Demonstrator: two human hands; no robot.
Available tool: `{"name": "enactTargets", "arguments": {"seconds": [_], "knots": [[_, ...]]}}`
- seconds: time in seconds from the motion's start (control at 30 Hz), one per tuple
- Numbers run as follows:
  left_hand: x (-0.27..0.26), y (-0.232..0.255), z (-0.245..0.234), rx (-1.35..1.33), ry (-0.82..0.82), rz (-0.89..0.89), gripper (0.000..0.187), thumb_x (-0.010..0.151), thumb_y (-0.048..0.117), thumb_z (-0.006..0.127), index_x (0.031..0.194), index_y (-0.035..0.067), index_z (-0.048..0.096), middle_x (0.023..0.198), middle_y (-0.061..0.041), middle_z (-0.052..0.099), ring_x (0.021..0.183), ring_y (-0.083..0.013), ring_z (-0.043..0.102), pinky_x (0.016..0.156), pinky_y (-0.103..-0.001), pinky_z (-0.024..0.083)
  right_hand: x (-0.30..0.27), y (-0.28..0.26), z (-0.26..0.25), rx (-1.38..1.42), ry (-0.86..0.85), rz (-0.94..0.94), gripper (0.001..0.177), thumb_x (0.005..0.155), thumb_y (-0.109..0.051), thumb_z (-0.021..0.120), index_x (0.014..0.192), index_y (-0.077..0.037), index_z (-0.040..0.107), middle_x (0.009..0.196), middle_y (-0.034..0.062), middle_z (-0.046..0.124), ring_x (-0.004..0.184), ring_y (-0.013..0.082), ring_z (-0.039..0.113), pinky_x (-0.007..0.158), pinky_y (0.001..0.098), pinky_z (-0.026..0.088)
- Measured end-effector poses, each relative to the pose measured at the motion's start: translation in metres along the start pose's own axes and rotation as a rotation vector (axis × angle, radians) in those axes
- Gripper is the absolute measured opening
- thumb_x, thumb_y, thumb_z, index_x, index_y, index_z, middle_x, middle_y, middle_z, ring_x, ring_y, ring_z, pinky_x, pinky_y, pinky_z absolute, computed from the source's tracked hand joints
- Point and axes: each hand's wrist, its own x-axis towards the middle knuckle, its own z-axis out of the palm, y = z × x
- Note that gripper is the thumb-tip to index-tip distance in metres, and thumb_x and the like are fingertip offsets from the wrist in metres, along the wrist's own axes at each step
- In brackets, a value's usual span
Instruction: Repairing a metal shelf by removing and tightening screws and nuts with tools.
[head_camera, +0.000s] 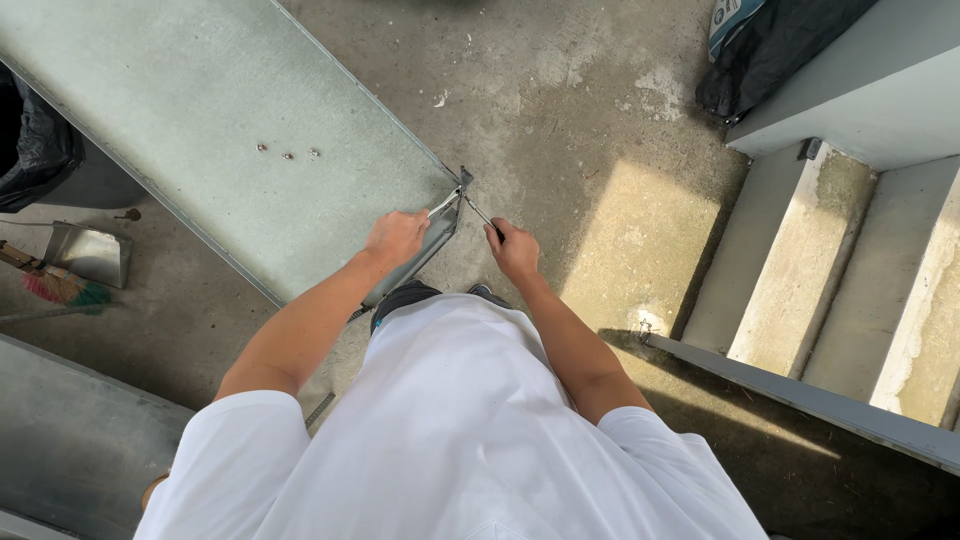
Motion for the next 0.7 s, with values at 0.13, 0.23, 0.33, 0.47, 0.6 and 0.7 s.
{"name": "enactTargets", "arguments": {"seconds": [0.13, 0.23, 0.33, 0.47, 0.6, 0.7], "knots": [[0.003, 0.001, -0.009, 0.005, -0.037, -0.023, 0.02, 0.104, 0.023, 0.053, 0.104, 0.008, 0.065, 0.077, -0.018, 0.07, 0.075, -0.0403, 0.069, 0.069, -0.053, 0.055, 0.009, 0.022, -0.001, 1.172, -0.537, 0.697, 0.034, 0.11, -0.038, 0.063, 0.113, -0.008, 0.078, 0.068, -0.0007, 0.052, 0.053, 0.0082, 0.043, 0.049, 0.029, 0.036], [0.0, 0.006, -0.013, -0.018, -0.068, -0.064, 0.019, 0.103, 0.023, 0.054, 0.107, 0.009, 0.066, 0.077, -0.019, 0.07, 0.074, -0.0404, 0.069, 0.069, -0.052, 0.055, 0.013, 0.013, -0.022, 1.835, -0.953, 0.987, 0.035, 0.103, -0.037, 0.059, 0.12, -0.011, 0.074, 0.072, -0.0025, 0.059, 0.043, 0.0038, 0.037, 0.038, 0.0217, 0.032], [0.006, 0.003, -0.015, -0.01, -0.076, -0.063, 0.02, 0.102, 0.024, 0.054, 0.106, 0.01, 0.067, 0.078, -0.018, 0.07, 0.075, -0.0402, 0.069, 0.07, -0.052, 0.056, 0.01, 0.012, -0.011, 1.412, -0.755, 0.736, 0.038, 0.1, -0.036, 0.061, 0.127, -0.012, 0.069, 0.071, -0.002, 0.056, 0.045, 0.0072, 0.036, 0.04, 0.0263, 0.028], [0.009, 0.005, -0.022, 0.013, -0.13, -0.087, 0.022, 0.105, 0.026, 0.053, 0.105, 0.009, 0.068, 0.078, -0.019, 0.071, 0.077, -0.0404, 0.07, 0.072, -0.053, 0.056, -0.001, 0.031, 0.013, 0.596, -0.172, 0.056, 0.038, 0.106, -0.038, 0.067, 0.13, -0.009, 0.071, 0.084, -0.0006, 0.066, 0.07, 0.0019, 0.052, 0.059, 0.0255, 0.044], [0.009, 0.001, -0.017, -0.007, -0.097, -0.064, 0.021, 0.103, 0.025, 0.054, 0.108, 0.011, 0.068, 0.079, -0.02, 0.071, 0.077, -0.0423, 0.069, 0.072, -0.054, 0.056, 0.02, 0.031, -0.013, 2.049, -0.941, 0.912, 0.051, 0.097, -0.045, 0.071, 0.119, 0.001, 0.076, 0.075, 0.005, 0.071, 0.049, 0.0078, 0.054, 0.04, 0.0236, 0.042], [0.009, -0.003, -0.011, 0.003, -0.107, -0.054, 0.02, 0.102, 0.025, 0.054, 0.106, 0.01, 0.068, 0.079, -0.02, 0.071, 0.078, -0.0419, 0.07, 0.072, -0.054, 0.056, 0.009, 0.034, 0.003, 1.458, -0.724, 0.846, 0.038, 0.099, -0.039, 0.071, 0.12, -0.008, 0.076, 0.072, -0.0014, 0.063, 0.049, 0.0075, 0.044, 0.042, 0.0233, 0.035]]}}
